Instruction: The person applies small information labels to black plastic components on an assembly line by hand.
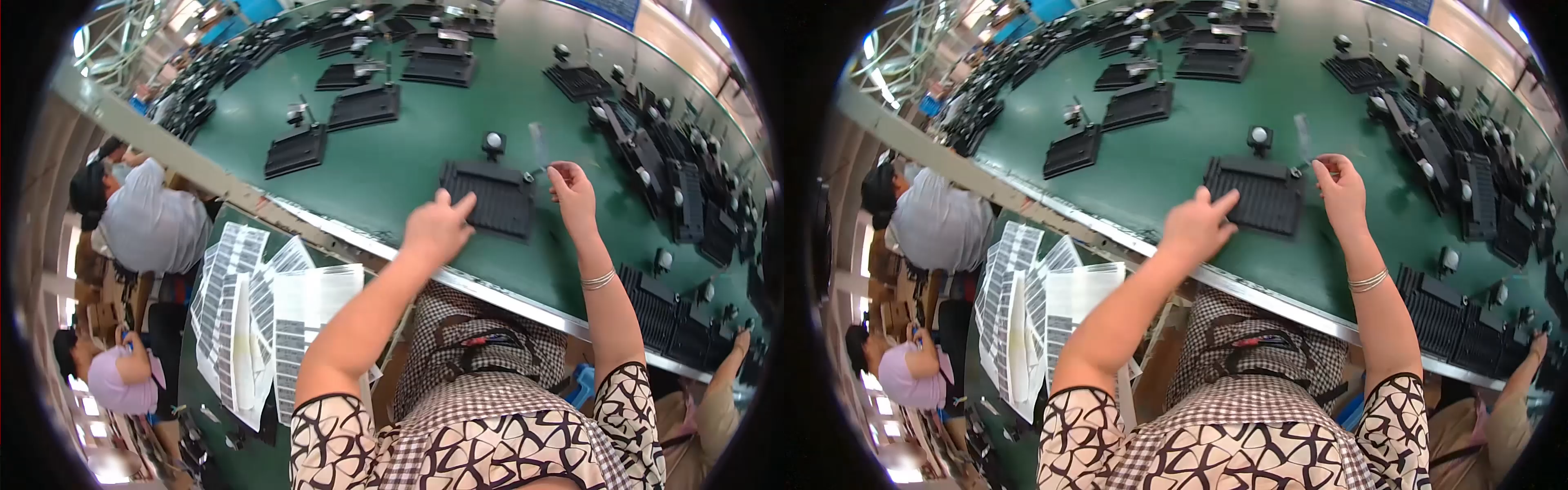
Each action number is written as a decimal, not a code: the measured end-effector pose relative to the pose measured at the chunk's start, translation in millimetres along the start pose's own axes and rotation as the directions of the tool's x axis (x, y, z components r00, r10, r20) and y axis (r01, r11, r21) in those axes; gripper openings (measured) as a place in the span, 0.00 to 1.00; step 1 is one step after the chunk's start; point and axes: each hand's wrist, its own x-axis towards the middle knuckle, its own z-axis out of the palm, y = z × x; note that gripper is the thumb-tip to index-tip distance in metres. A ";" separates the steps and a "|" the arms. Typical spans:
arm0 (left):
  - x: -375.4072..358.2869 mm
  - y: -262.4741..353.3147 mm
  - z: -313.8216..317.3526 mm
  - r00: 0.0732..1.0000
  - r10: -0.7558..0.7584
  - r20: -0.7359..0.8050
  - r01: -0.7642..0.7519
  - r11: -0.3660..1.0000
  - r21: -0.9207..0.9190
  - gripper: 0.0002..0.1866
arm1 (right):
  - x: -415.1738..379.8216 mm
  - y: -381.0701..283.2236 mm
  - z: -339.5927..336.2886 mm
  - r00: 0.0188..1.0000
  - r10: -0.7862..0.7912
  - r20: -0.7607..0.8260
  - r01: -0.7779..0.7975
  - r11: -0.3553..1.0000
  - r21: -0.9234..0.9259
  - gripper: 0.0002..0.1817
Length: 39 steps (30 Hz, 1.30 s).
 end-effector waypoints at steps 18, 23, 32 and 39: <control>61.1 -93.6 14.1 0.882 -0.470 0.034 0.464 0.878 0.120 0.31 | -120.3 -21.0 34.5 0.851 -0.259 0.457 0.398 0.886 -0.238 0.14; 109.0 -158.2 15.7 0.763 -0.645 -0.037 0.645 0.757 0.106 0.32 | -169.2 -56.2 16.0 0.727 -0.431 0.534 0.583 0.799 -0.148 0.13; 10.2 -129.5 -103.6 0.776 -0.455 0.437 0.524 0.081 -0.848 0.09 | -204.8 -55.4 16.6 0.668 -0.371 0.645 0.504 0.863 -0.026 0.10; -213.5 -73.9 -193.0 0.762 -0.614 0.207 0.500 0.353 -0.791 0.12 | -234.9 -92.4 101.1 0.170 -0.527 0.833 0.710 0.651 0.267 0.20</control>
